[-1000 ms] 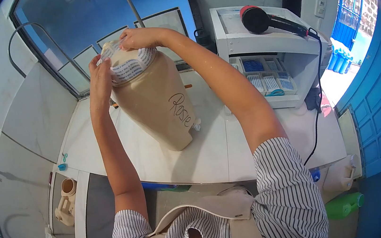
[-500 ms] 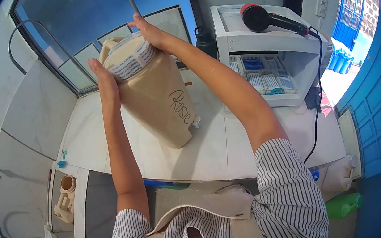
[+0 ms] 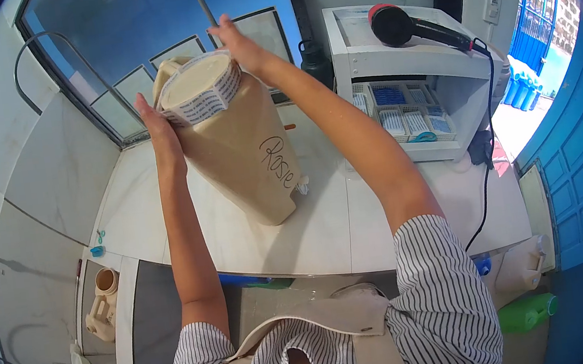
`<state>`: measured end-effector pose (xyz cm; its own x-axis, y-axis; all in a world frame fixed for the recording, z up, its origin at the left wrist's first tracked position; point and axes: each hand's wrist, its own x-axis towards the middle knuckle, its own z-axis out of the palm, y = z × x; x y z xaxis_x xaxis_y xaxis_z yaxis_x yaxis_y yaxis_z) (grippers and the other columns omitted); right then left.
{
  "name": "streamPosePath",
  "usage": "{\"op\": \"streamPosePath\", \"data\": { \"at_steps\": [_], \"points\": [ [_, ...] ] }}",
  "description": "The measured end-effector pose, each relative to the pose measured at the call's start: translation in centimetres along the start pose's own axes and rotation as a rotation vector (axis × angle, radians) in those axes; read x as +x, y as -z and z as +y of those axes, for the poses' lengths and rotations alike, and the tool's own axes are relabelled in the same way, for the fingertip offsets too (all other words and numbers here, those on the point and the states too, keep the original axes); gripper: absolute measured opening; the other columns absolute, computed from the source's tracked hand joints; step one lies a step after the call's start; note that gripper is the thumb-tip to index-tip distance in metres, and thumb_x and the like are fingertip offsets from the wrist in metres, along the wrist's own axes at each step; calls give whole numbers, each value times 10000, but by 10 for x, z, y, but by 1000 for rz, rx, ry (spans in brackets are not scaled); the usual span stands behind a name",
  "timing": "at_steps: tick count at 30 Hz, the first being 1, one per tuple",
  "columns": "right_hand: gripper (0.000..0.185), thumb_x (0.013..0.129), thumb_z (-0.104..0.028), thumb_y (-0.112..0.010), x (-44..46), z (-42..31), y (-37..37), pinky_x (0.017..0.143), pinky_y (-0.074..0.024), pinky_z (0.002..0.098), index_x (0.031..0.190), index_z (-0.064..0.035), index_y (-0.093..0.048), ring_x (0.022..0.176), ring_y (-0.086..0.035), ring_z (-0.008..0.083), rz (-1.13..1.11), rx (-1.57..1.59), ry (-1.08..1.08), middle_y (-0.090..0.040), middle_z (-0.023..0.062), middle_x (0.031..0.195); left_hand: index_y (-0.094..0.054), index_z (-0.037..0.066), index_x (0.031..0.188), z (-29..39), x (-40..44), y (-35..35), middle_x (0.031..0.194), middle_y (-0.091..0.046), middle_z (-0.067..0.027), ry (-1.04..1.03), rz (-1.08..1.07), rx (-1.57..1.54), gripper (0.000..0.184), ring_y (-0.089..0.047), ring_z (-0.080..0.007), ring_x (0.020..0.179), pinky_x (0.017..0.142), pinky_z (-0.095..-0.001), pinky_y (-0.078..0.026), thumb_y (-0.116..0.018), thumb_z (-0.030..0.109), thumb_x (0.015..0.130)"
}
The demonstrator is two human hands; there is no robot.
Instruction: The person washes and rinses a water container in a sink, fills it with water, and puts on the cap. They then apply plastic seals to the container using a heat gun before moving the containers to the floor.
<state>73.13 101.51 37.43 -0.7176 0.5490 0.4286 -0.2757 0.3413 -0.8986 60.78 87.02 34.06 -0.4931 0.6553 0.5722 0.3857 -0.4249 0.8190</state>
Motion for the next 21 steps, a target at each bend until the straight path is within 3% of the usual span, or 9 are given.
{"op": "streamPosePath", "data": {
  "at_steps": [4,8,11,13,15,16,17,19,21],
  "points": [
    [941,775,-794,-117,-6,-2,-14,1080,-164,405,1437,-129,-188,1285,-330,340,54,-50,-14,-359,276,1352,27,53,1436,-7,4,4,1493,-27,-181,49,41,68,917,-50,-287,1382,1108,-390,-59,-140,726,835],
    [948,768,-801,-117,-4,-9,-11,1073,-185,412,1436,-133,-190,1294,-317,345,85,-47,-39,-354,278,1354,29,47,1434,33,-17,-6,1492,-18,-187,67,39,28,967,-40,-298,1382,1107,-395,-50,-131,763,804],
    [940,770,-798,-107,2,-7,-12,1071,-194,414,1437,-140,-190,1288,-327,349,82,-45,-41,-355,263,1362,-11,42,1435,15,-8,9,1483,-93,-203,105,27,27,904,-98,-299,1376,1104,-369,-101,-79,717,838],
    [936,771,-795,-101,2,-6,-11,1071,-193,415,1436,-143,-191,1281,-337,355,60,-29,-55,-360,251,1365,11,47,1435,10,-9,11,1482,-89,-209,142,-91,85,911,-92,-302,1377,1104,-369,-93,-86,724,833],
    [772,854,-676,-257,-2,-10,0,1059,-227,413,1408,-140,-279,1237,-401,325,272,35,15,-408,201,1351,-16,43,1435,9,-10,13,1479,-97,-213,124,-23,74,915,-94,-304,1377,1104,-367,-90,-90,726,831],
    [674,866,-573,-352,-2,-6,24,1042,-258,399,1374,-130,-339,1209,-428,295,296,-159,203,-438,176,1329,-42,39,1436,9,-10,15,1477,-105,-217,105,40,65,920,-96,-305,1377,1104,-366,-87,-94,729,829],
    [599,855,-465,-406,-22,-23,50,1005,-302,374,1340,-113,-386,1170,-459,263,365,-363,199,-468,167,1296,-42,39,1436,8,-7,20,1477,-105,-217,103,41,69,920,-96,-305,1377,1104,-366,-87,-94,729,829],
    [470,833,-249,-514,-66,-61,100,932,-391,323,1271,-80,-479,1090,-521,199,515,-777,150,-529,148,1230,-14,22,1431,5,1,34,1475,-132,-207,29,25,64,990,-37,-294,1387,1096,-439,19,-68,773,788],
    [474,776,-191,-513,-98,-68,185,893,-435,389,1191,36,-491,1045,-547,365,694,-1444,110,-539,249,1165,-64,32,1424,11,13,35,1477,-135,-197,-3,-61,140,962,-43,-289,1387,1098,-438,11,-79,762,797]
  ]
}}
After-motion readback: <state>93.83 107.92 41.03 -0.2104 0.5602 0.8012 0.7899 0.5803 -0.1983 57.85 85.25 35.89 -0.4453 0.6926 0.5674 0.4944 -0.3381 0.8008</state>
